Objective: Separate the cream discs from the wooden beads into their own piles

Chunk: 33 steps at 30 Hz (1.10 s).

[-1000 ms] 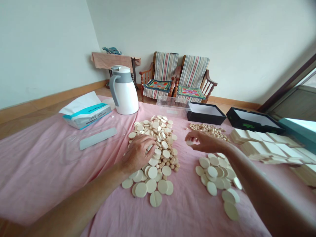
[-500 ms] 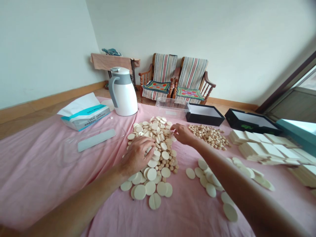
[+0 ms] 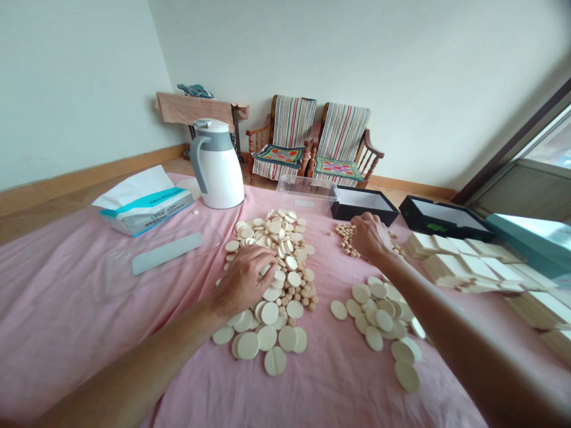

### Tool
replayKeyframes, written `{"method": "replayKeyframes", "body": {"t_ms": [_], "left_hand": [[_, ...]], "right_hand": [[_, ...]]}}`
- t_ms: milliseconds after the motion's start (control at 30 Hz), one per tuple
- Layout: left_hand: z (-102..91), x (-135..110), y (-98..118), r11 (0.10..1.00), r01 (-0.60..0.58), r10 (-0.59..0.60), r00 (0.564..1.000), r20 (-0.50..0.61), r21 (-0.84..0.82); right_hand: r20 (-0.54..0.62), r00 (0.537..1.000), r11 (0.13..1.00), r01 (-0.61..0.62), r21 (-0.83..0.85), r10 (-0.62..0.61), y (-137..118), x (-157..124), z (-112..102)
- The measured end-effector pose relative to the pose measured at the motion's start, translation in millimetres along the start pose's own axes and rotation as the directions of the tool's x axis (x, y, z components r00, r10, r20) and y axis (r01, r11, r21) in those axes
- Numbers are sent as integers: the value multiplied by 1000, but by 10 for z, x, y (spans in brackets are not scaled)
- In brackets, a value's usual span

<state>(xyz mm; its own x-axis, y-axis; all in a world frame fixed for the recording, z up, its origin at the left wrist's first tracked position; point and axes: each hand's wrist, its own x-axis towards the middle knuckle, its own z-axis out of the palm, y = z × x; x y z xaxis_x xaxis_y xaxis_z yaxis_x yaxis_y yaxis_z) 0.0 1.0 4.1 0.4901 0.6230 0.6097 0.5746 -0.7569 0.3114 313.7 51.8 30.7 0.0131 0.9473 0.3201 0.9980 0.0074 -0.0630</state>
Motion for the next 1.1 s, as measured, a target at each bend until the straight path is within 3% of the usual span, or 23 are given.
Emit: {"method": "replayKeyframes", "body": {"t_ms": [100, 167, 200, 267, 467, 667, 800, 900, 1000, 1100], "left_hand": [[1, -8, -12, 1000, 5, -5, 1000, -1, 0], [-2, -13, -15, 1000, 8, -8, 1000, -7, 0], [-4, -15, -14, 1000, 10, -10, 1000, -6, -1], [-10, -16, -5, 1000, 13, -13, 1000, -5, -1], [-12, -15, 16, 1000, 13, -12, 1000, 7, -6], [-3, -8, 7, 1000, 13, -13, 1000, -2, -7], [-8, -3, 10, 1000, 10, -10, 1000, 2, -17], [-11, -3, 10, 1000, 9, -9, 1000, 14, -18], [-8, -7, 6, 1000, 13, -13, 1000, 16, -15], [-4, -12, 2, 1000, 18, -18, 1000, 21, -16]], "right_hand": [[116, 972, 964, 181, 193, -206, -274, -171, -68], [236, 893, 871, 263, 415, -382, -509, -327, -88], [267, 863, 833, 263, 487, -429, -614, -405, -91], [254, 855, 791, 253, 557, -452, -774, -538, -76], [124, 929, 817, 237, 526, -350, -933, -665, 100], [98, 950, 837, 209, 506, -296, -914, -643, 115], [24, 983, 868, 148, 474, -180, -676, -512, 37], [31, 997, 899, 46, 435, -66, -373, -387, 28], [31, 999, 941, -53, 334, 45, -77, -309, 49], [-54, 993, 974, -87, 207, 101, 68, -294, 15]]}}
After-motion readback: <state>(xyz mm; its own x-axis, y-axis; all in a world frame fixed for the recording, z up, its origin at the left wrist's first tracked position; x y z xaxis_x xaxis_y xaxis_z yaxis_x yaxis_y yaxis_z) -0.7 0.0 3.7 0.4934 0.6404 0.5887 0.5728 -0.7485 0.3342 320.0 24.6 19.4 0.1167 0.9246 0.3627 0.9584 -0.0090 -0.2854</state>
